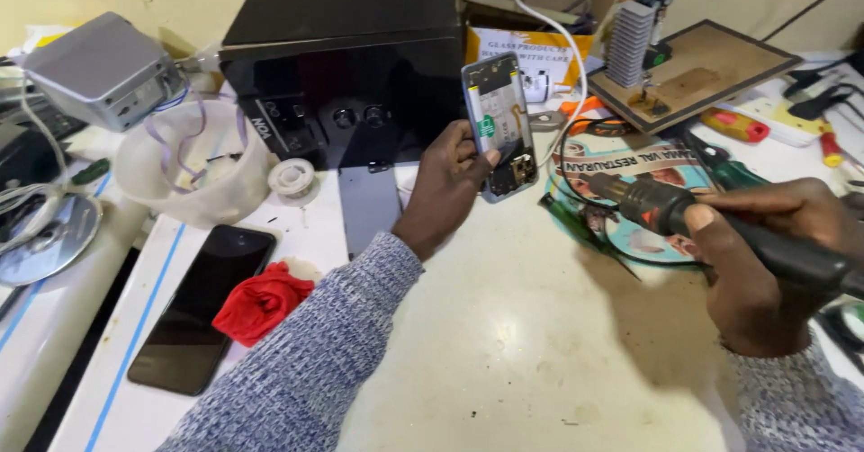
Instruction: Disassembling the back cover and internal components of a smartphone using prying tools, a screwdriver, and a heat gun.
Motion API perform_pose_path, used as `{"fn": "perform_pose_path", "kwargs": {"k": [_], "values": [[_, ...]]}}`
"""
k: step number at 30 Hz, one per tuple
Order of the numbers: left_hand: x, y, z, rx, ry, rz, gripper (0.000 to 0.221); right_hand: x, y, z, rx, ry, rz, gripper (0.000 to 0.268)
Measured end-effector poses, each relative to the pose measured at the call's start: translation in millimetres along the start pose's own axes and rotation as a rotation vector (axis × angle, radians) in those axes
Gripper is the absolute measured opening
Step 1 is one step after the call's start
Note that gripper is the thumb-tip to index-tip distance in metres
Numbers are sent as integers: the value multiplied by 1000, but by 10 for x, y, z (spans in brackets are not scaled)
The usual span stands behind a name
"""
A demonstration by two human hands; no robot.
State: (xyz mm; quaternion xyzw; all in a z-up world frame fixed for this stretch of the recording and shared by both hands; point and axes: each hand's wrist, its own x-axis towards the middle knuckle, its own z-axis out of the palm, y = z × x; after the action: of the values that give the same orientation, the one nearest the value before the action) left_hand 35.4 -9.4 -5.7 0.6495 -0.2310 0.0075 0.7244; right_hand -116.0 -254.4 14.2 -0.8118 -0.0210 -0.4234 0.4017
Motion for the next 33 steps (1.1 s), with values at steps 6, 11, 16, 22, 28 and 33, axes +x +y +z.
{"fn": "perform_pose_path", "kwargs": {"k": [6, 11, 16, 22, 28, 33], "values": [[-54, 174, 37, -20, 2, -64, 31, 3, -135, 18, -9, 86, -93, 19], [-54, 141, 31, -37, -4, -35, 34, -34, -231, 64, 130, -36, -58, 18], [-54, 175, 31, -46, 1, -77, 35, -78, -410, 118, 291, -187, -66, 19], [-50, 135, 21, -41, -15, -57, 32, -106, -290, 114, 262, -225, -88, 17], [-44, 101, 3, 20, 4, -14, 34, -73, -279, 116, 109, -141, -12, 19], [-40, 84, 3, -34, -1, -11, 31, -42, -240, 95, 63, 1, 106, 12]]}}
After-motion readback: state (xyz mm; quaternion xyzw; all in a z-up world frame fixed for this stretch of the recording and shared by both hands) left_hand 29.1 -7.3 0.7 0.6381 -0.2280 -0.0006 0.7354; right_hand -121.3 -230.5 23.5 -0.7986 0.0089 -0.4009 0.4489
